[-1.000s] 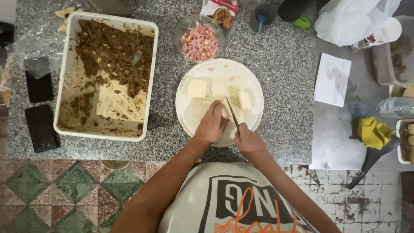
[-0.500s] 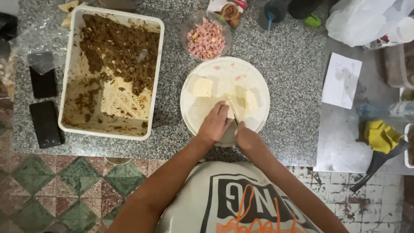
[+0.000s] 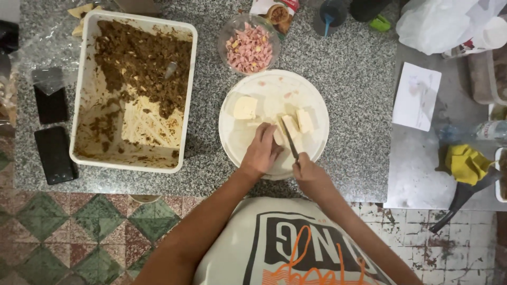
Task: Preparing food by cutting cheese, adding diced meat, and cleaning the workspace
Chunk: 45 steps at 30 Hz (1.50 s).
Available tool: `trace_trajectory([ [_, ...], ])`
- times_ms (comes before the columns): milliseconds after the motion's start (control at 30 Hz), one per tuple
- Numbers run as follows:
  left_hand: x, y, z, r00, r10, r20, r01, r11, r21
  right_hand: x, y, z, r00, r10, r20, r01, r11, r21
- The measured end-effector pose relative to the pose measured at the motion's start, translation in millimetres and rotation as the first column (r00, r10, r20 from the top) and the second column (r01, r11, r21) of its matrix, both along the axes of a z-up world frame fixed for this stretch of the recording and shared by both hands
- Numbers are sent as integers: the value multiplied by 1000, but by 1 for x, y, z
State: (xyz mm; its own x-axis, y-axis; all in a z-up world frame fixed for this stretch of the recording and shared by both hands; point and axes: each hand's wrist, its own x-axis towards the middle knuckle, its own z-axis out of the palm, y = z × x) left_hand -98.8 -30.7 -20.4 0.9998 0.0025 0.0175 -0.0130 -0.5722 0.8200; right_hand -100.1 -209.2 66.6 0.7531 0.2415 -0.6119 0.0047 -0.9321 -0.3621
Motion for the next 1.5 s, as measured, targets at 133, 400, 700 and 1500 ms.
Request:
trace_trajectory([
  [133,-1,1,-14,1000,5,7,-5,1000,23,0,9,3,991,13,-130,-16,1000,-17],
  [400,-1,6,-19,999,-41,3,41,998,57,-6,14,-33,984,64,-169,-86,988,-130],
  [700,1,3,-9,1000,5,-24,-4,1000,26,-9,4,-41,990,133,-53,-140,975,-170],
  [1500,63,35,3,849,-479,226,363,837,411,28,7,-21,951,285,-119,-307,912,-271],
])
